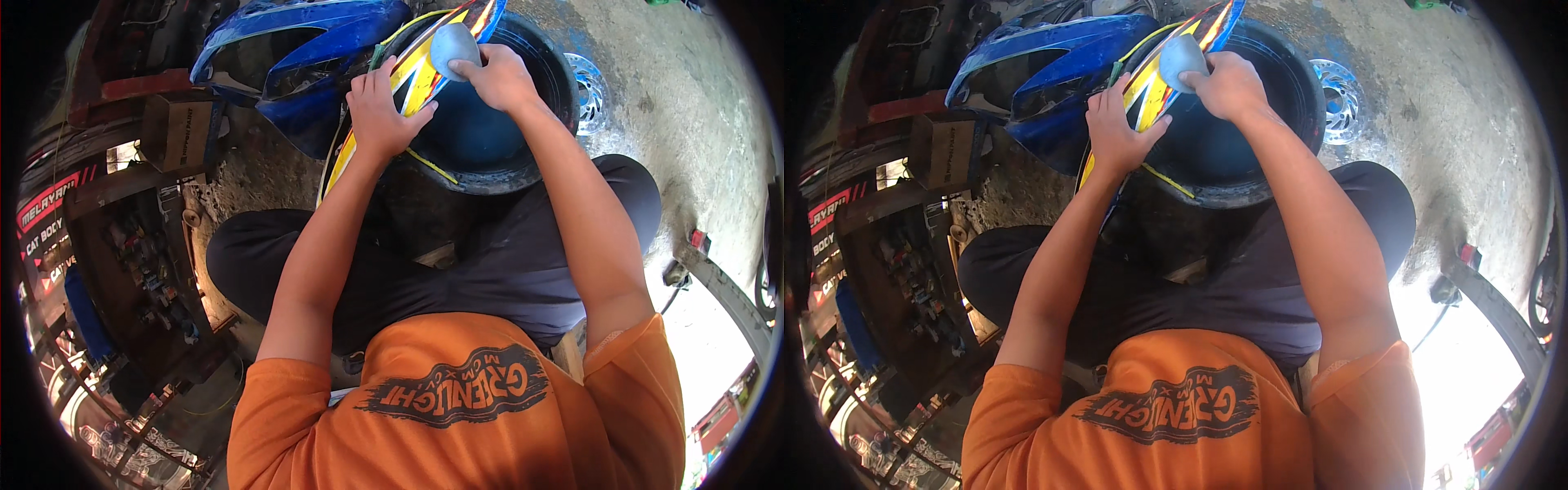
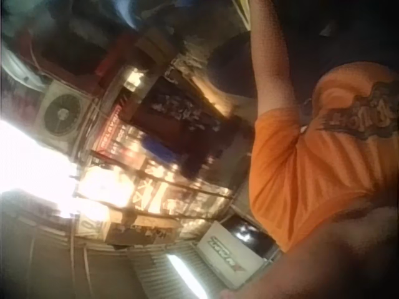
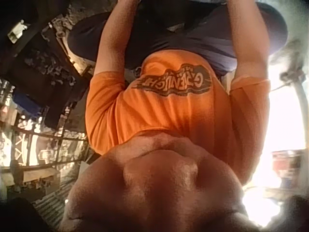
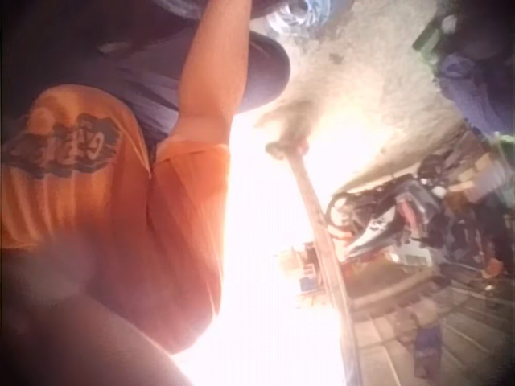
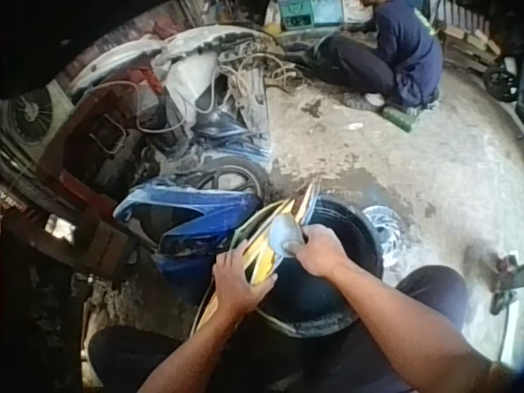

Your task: The person sands the surface of a blue and yellow motorcycle fairing by hand using a piece of sandpaper dipped in a bucket of water.

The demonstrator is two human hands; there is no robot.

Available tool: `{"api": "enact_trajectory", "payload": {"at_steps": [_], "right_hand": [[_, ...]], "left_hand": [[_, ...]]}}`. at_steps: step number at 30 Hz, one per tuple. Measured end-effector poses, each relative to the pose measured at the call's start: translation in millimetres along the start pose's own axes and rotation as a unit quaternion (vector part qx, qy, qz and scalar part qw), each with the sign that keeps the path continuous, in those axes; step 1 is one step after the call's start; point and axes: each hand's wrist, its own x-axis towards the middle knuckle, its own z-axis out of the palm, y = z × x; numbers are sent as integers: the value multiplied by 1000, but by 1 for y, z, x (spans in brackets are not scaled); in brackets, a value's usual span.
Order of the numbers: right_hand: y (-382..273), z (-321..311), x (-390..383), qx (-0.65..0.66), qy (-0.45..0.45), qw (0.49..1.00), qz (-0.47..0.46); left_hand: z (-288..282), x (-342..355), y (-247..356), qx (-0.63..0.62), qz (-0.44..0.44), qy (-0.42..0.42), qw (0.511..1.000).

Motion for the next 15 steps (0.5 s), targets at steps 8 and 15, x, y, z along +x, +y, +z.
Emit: {"api": "enact_trajectory", "payload": {"at_steps": [8,15], "right_hand": [[6,-1,5,5,33,999,-24],[-1,8,-8,-5,-77,995,-69]], "left_hand": [[0,1,1,7,-3,0,1000],[2,0,-2,10,5,-5,1000]]}}
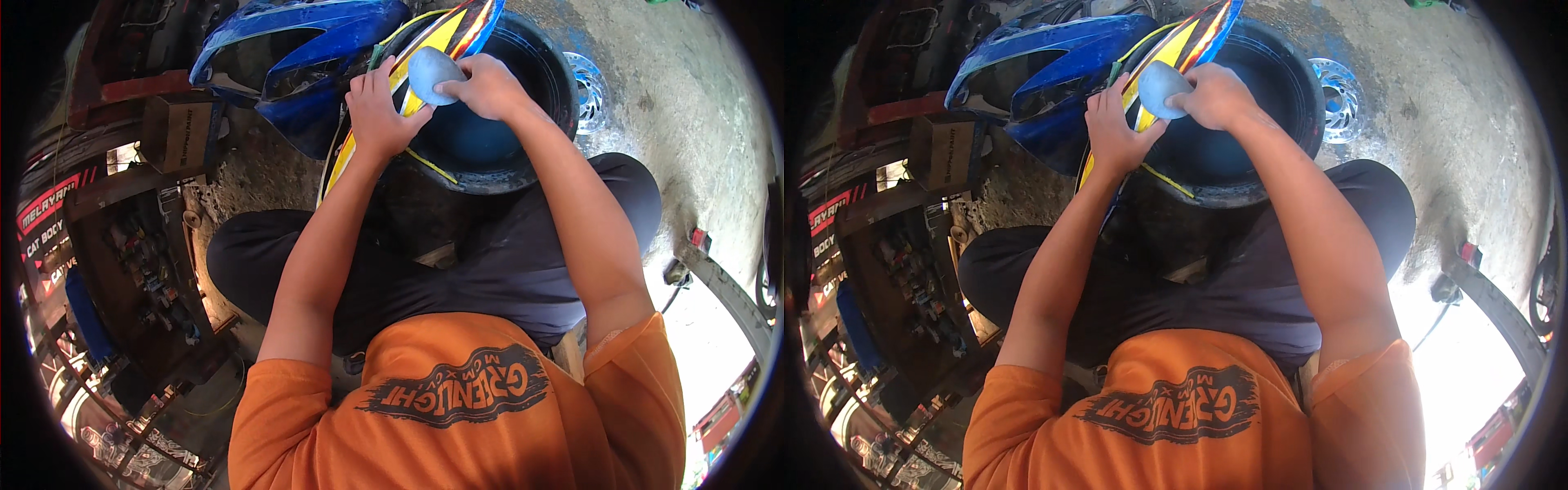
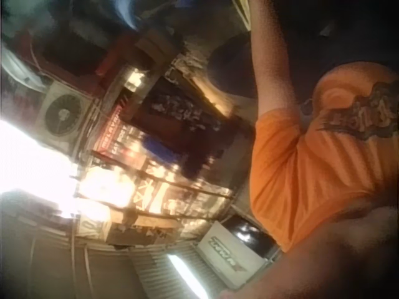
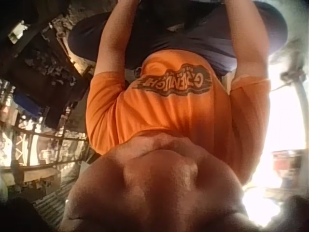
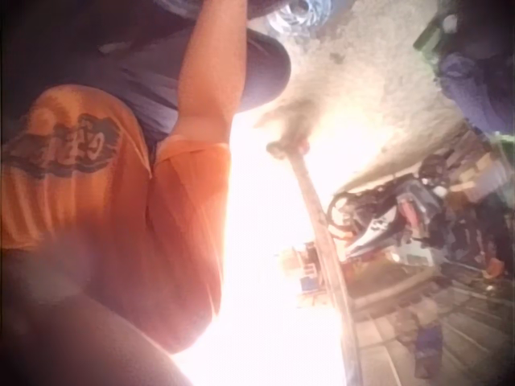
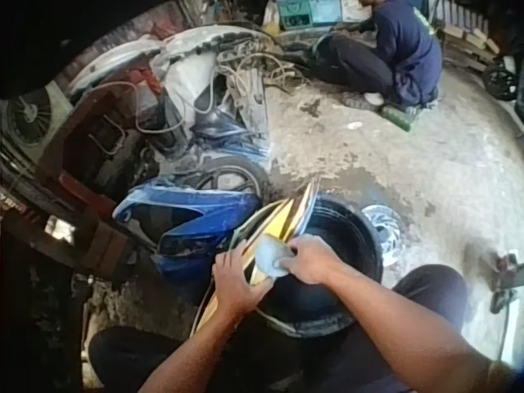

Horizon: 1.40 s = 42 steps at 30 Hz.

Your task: The person sands the surface of a blue and yellow motorcycle fairing by hand using a piece of sandpaper dipped in a bucket of water.

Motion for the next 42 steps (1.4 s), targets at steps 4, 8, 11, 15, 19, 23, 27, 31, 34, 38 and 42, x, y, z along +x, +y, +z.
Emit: {"api": "enact_trajectory", "payload": {"at_steps": [4,8,11,15,19,23,27,31,34,38,42], "right_hand": [[-5,-6,-1,-39,57,997,17],[-5,5,-4,-18,98,995,-9],[-4,-4,-2,-16,76,997,15],[2,-11,5,-23,105,994,33],[-4,4,-3,-33,92,995,12],[-7,-4,-1,-26,68,997,26],[-5,-5,0,-38,77,996,31],[-10,2,-4,-30,57,997,33],[-10,3,-5,-36,57,997,33],[-5,-3,-1,-48,85,995,25],[-12,-2,-5,-46,39,998,33]], "left_hand": [[-2,1,3,-14,-14,-6,1000],[-2,0,3,-7,-11,-5,1000],[-2,0,3,1,-14,-7,1000],[-2,0,3,-3,-15,-9,1000],[-1,0,2,-10,-14,-7,1000],[-1,1,2,-6,-10,-3,1000],[-1,1,3,-8,-11,-5,1000],[-2,1,2,-9,-13,-9,1000],[-2,1,3,-12,-14,-11,1000],[-2,1,3,-9,-16,-9,1000],[-2,1,3,-9,-15,-12,1000]]}}
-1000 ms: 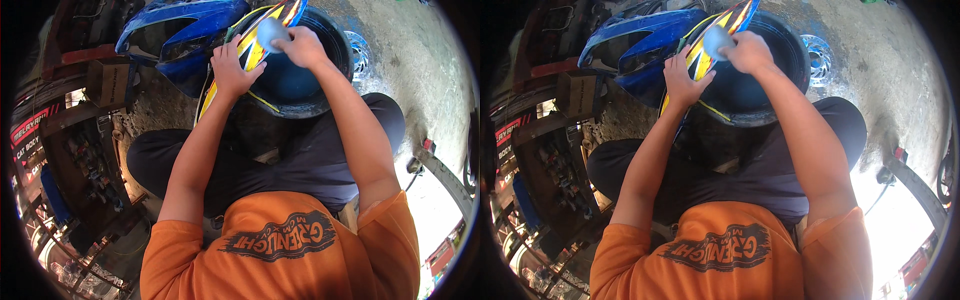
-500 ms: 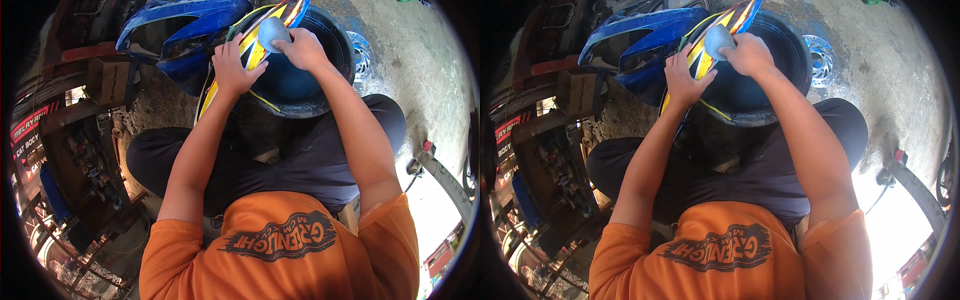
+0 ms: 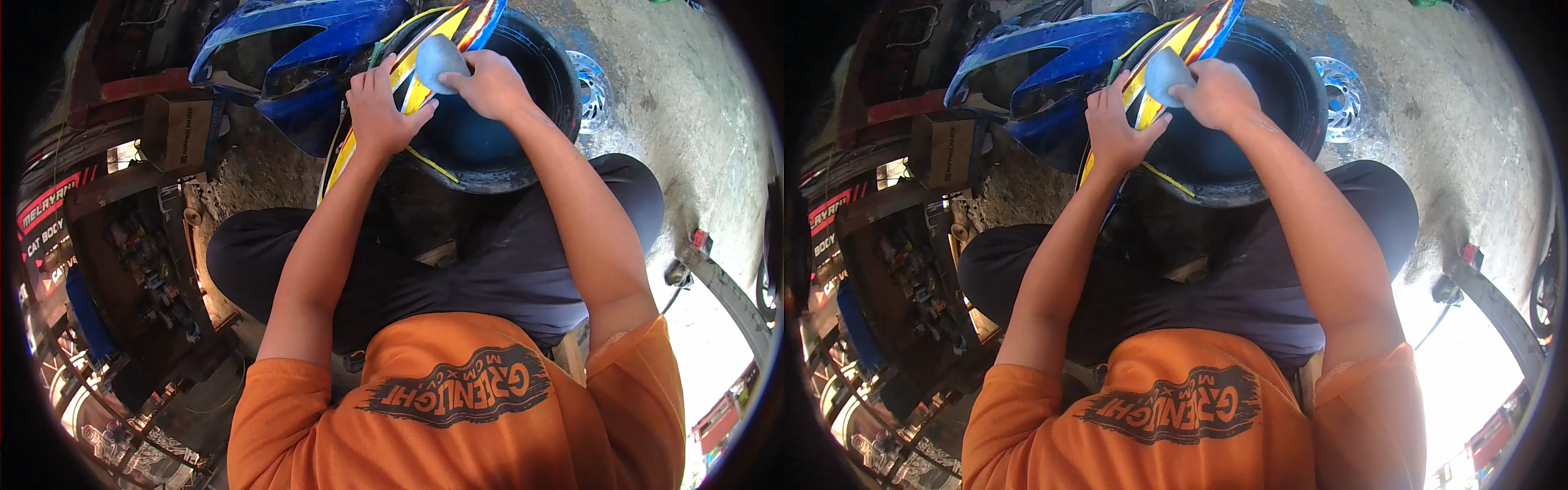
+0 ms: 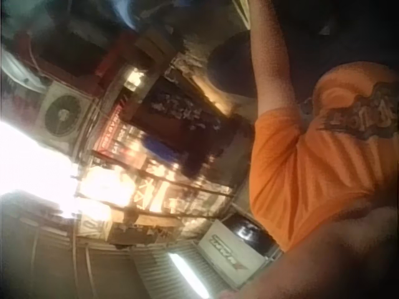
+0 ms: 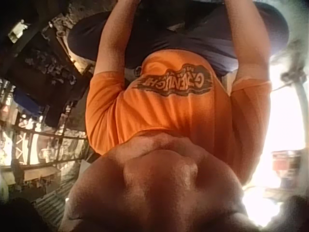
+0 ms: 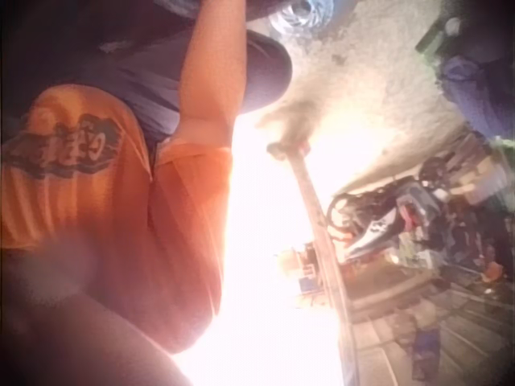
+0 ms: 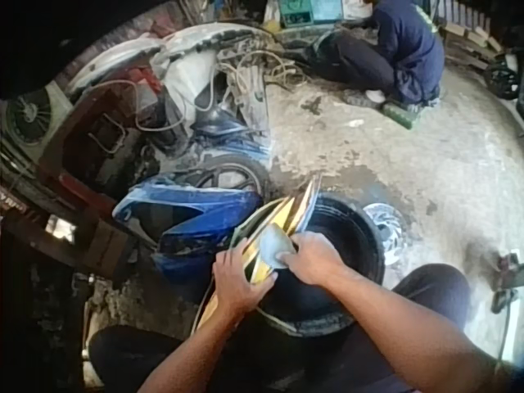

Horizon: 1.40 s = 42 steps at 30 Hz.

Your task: The person sands the surface of a blue and yellow motorcycle fairing by hand using a piece of sandpaper dipped in a bucket of water.

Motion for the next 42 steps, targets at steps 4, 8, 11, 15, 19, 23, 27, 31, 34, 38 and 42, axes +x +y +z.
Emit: {"api": "enact_trajectory", "payload": {"at_steps": [4,8,11,15,19,23,27,31,34,38,42], "right_hand": [[-7,-1,-4,-13,-3,1000,5],[-4,-2,-3,-9,7,1000,-10],[-4,-1,-2,-14,-2,1000,-4],[-5,2,-5,-15,13,1000,-17],[-7,2,-6,-21,1,1000,-12],[-7,1,-6,-26,-3,1000,-11],[-3,5,-4,-25,5,1000,-5],[17,-12,16,2,52,999,-3],[14,2,7,-16,60,997,-47],[25,-6,20,7,67,997,-40],[19,9,11,6,91,994,-53]], "left_hand": [[0,-1,-2,4,3,2,1000],[0,0,-1,-2,5,6,1000],[1,0,-1,-3,2,5,1000],[1,0,-1,2,2,5,1000],[2,0,-3,5,8,7,1000],[2,-1,-3,3,9,5,1000],[3,-1,-3,4,12,9,1000],[3,0,-2,4,11,8,1000],[3,0,-4,8,10,12,1000],[2,1,-2,3,13,15,1000],[1,-1,-3,9,9,15,1000]]}}
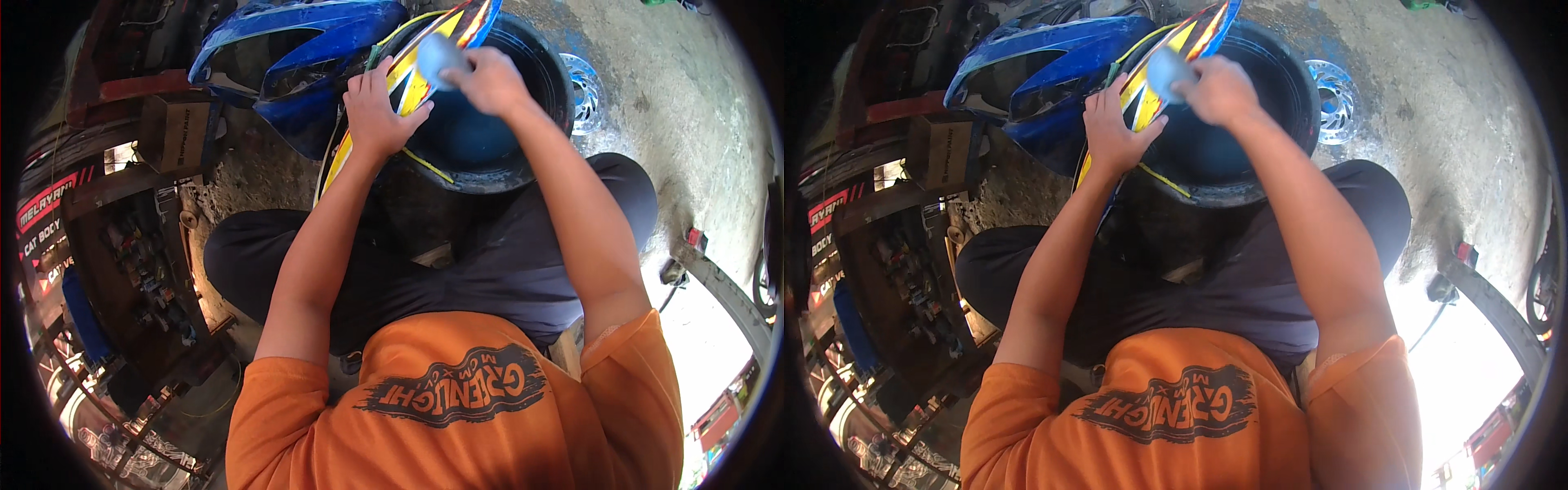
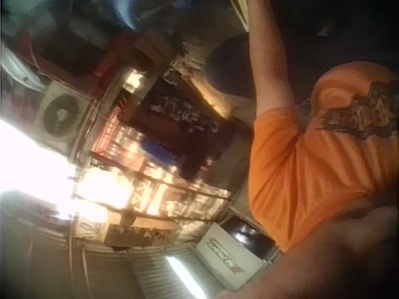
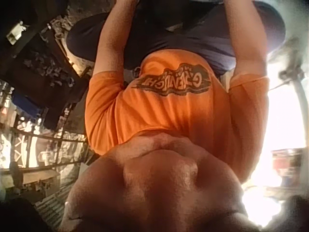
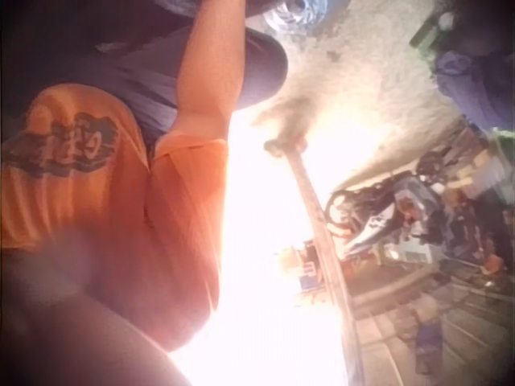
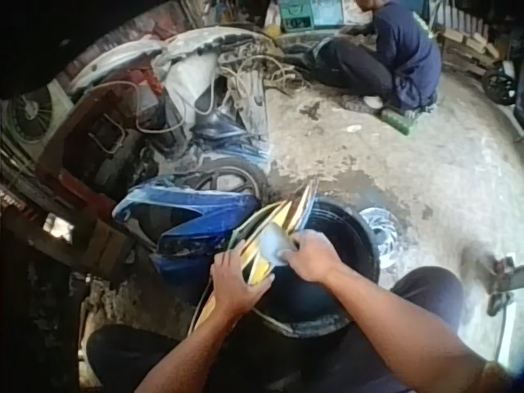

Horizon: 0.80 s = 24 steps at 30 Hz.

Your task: The person sands the surface of a blue and yellow motorcycle fairing by hand using a piece of sandpaper dipped in a bucket of water.

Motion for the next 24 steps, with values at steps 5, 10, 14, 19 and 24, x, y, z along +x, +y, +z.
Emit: {"api": "enact_trajectory", "payload": {"at_steps": [5,10,14,19,24], "right_hand": [[9,-15,18,-15,0,1000,24],[-6,8,-13,-7,-22,999,-23],[-10,-5,2,8,-43,999,27],[-13,2,-9,-5,-62,997,54],[-1,-15,14,-19,-19,996,89]], "left_hand": [[1,1,1,-3,1,1,1000],[1,1,-1,-10,5,2,1000],[1,0,1,-12,-2,-11,1000],[1,2,1,-12,-1,-3,1000],[-1,0,2,-15,-8,-6,1000]]}}
